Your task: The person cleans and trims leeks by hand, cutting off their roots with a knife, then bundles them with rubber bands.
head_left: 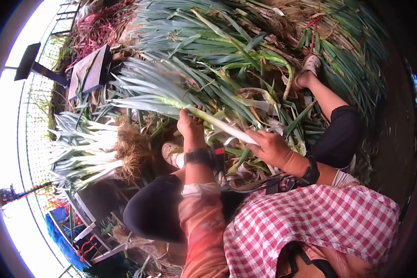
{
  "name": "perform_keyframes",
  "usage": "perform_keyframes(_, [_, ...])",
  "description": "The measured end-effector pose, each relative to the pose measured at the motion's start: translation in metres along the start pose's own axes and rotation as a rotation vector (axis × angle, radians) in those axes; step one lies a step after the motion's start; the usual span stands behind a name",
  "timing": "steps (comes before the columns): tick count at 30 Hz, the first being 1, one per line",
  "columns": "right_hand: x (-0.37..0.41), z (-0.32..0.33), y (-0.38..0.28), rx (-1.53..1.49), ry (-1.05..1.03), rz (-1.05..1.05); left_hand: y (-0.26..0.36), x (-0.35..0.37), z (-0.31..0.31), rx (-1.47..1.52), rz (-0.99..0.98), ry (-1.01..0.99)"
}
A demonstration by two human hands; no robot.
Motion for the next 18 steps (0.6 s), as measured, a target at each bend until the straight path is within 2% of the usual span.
perform_keyframes(1, [-0.002,0.000,-0.002,0.001,-0.003,0.011,0.007,0.009,-0.006,0.040,-0.060,0.080])
perform_keyframes(4, [-0.007,-0.007,-0.001,-0.015,-0.001,-0.008,0.013,0.007,-0.004,0.007,-0.030,0.067])
perform_keyframes(6, [-0.001,-0.002,0.000,-0.198,0.298,0.206,-0.003,0.002,0.011,0.069,0.032,0.132])
perform_keyframes(7, [-0.004,0.002,-0.002,-0.198,0.295,0.204,-0.019,0.001,0.022,0.131,0.097,0.195])
perform_keyframes(8, [-0.020,-0.013,0.022,-0.575,0.103,0.000,-0.036,0.003,0.032,0.192,0.164,0.258])
perform_keyframes(9, [-0.030,-0.037,0.037,-0.942,-0.096,-0.209,-0.058,0.012,0.028,0.114,0.239,0.201])
perform_keyframes(10, [-0.040,-0.031,0.035,-0.936,-0.095,-0.203,-0.086,0.030,0.023,0.038,0.308,0.138])
perform_keyframes(11, [-0.051,-0.026,0.039,-1.102,-0.044,-0.216,-0.107,0.048,0.010,-0.260,0.388,-0.096])
perform_keyframes(12, [-0.059,-0.021,0.044,-1.269,0.007,-0.233,-0.152,0.057,0.012,-0.224,0.513,-0.292])
perform_keyframes(13, [-0.066,-0.014,0.046,-1.265,0.007,-0.231,-0.158,0.065,0.013,-0.222,0.510,-0.295])
perform_keyframes(16, [-0.074,-0.001,0.043,-1.200,-0.023,-0.212,-0.158,0.077,0.016,-0.974,0.497,-0.413])
perform_keyframes(18, [-0.060,-0.018,0.040,-1.374,-0.138,-0.281,-0.152,0.073,0.014,-1.472,0.439,-0.457])
Point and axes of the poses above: each hand's wrist, its own x-axis away from the middle knuckle, its own z-axis out of the back of the hand, y = z × x, the point moved 9 cm from there along -x, towards the middle knuckle, and after that the axes turned 15 degrees about -y, right-handed, at the moved point
